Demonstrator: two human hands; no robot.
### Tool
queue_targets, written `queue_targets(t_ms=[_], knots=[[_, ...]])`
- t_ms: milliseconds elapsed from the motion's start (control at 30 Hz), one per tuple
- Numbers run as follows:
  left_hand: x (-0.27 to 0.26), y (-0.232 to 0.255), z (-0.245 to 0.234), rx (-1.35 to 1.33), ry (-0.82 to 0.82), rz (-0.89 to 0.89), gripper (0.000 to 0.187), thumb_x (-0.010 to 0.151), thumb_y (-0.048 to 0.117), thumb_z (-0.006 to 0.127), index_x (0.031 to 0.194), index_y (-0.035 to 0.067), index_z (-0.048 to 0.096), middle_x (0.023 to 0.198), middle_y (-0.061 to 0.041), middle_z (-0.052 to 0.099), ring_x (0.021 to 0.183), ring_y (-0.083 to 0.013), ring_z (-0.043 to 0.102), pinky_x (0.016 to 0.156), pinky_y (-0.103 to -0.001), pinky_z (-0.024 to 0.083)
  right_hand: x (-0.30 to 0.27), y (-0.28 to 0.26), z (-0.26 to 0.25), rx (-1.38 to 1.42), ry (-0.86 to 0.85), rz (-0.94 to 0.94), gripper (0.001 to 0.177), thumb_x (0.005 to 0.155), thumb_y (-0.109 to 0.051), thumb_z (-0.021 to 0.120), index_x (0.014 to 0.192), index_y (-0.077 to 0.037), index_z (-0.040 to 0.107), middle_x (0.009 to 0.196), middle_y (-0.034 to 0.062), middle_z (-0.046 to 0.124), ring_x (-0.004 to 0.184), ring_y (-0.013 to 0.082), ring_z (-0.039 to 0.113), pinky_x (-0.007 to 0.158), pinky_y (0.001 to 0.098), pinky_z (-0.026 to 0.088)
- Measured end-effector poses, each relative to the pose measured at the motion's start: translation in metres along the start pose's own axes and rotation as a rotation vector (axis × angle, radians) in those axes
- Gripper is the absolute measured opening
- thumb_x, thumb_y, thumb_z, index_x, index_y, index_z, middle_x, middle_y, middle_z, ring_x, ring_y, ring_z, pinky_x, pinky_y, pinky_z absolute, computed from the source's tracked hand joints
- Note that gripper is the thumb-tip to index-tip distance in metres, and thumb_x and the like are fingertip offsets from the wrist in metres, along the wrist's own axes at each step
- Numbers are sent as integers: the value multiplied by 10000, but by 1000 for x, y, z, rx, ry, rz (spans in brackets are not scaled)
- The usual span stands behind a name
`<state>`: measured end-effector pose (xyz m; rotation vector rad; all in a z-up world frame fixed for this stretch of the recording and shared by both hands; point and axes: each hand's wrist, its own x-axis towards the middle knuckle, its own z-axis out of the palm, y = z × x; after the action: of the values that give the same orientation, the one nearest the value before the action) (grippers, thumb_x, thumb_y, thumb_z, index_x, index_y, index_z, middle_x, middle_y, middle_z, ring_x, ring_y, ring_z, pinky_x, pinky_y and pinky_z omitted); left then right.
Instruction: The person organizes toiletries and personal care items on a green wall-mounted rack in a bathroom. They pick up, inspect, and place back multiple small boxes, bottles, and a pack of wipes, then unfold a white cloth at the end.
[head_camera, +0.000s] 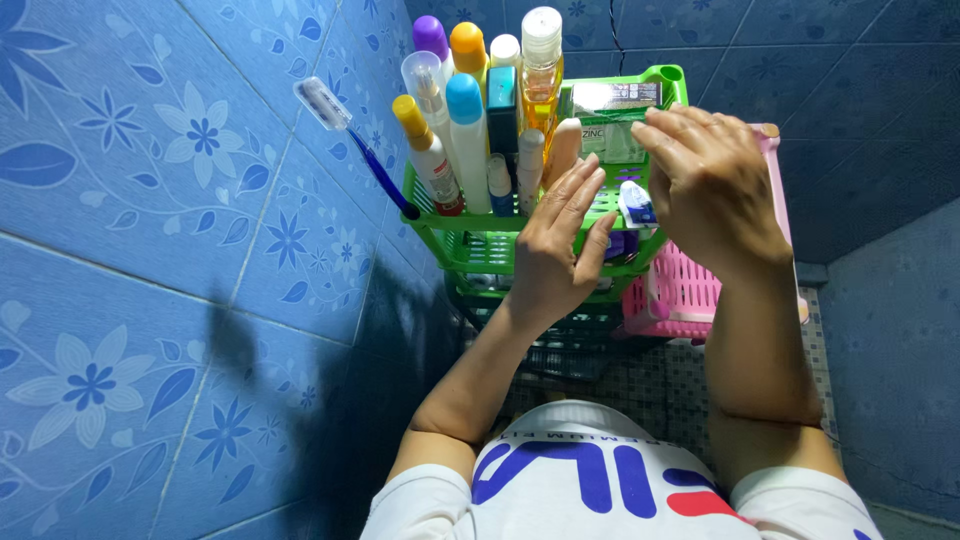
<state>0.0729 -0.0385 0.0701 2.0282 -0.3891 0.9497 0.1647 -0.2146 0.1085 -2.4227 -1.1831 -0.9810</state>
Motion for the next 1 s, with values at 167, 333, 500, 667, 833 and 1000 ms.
queue_targets(t_ms=[167,333,500,667,833,1000], knots=[[-4,5,-3,-25,-5,1,419,1012,68,681,1415,-4,591,1491,-179,594,1443,-347,572,1233,-430,473,-8,-25,-25,14,-18,-6,285,1005,-24,694,1286,18,715,1326,198,717,1302,343,668,1150,489,489],[-10,9,-7,-40,5,19,434,1003,52,694,1422,6,588,1486,-169,598,1437,-341,579,1235,-430,476,-10,-46,-39,3,-28,-21,308,952,-22,708,1257,15,721,1309,191,721,1273,346,672,1110,495,489],[-19,15,-17,-99,27,40,448,995,6,700,1427,20,582,1485,-170,598,1429,-330,593,1184,-392,492,-17,-64,-50,115,-19,-3,343,930,9,712,1270,53,702,1286,209,713,1189,359,685,1035,467,533],[-32,19,-27,-150,31,40,442,986,-32,688,1414,23,590,1467,-168,607,1386,-320,614,1168,-394,513,-21,-82,-52,192,-7,-12,318,904,48,719,1221,54,694,1224,209,723,1128,351,699,976,445,568],[-47,18,-37,-135,74,37,419,973,-44,681,1381,23,613,1436,-156,627,1363,-314,637,1145,-388,523,-27,-100,-53,266,-21,0,330,881,61,702,1211,59,689,1184,211,720,1096,362,703,950,452,567],[-62,10,-44,-113,103,-17,365,995,-25,669,1354,31,631,1401,-152,647,1316,-304,660,1138,-391,555,-35,-113,-42,314,-32,2,335,875,60,698,1209,64,685,1176,221,715,1066,355,702,921,445,569]])
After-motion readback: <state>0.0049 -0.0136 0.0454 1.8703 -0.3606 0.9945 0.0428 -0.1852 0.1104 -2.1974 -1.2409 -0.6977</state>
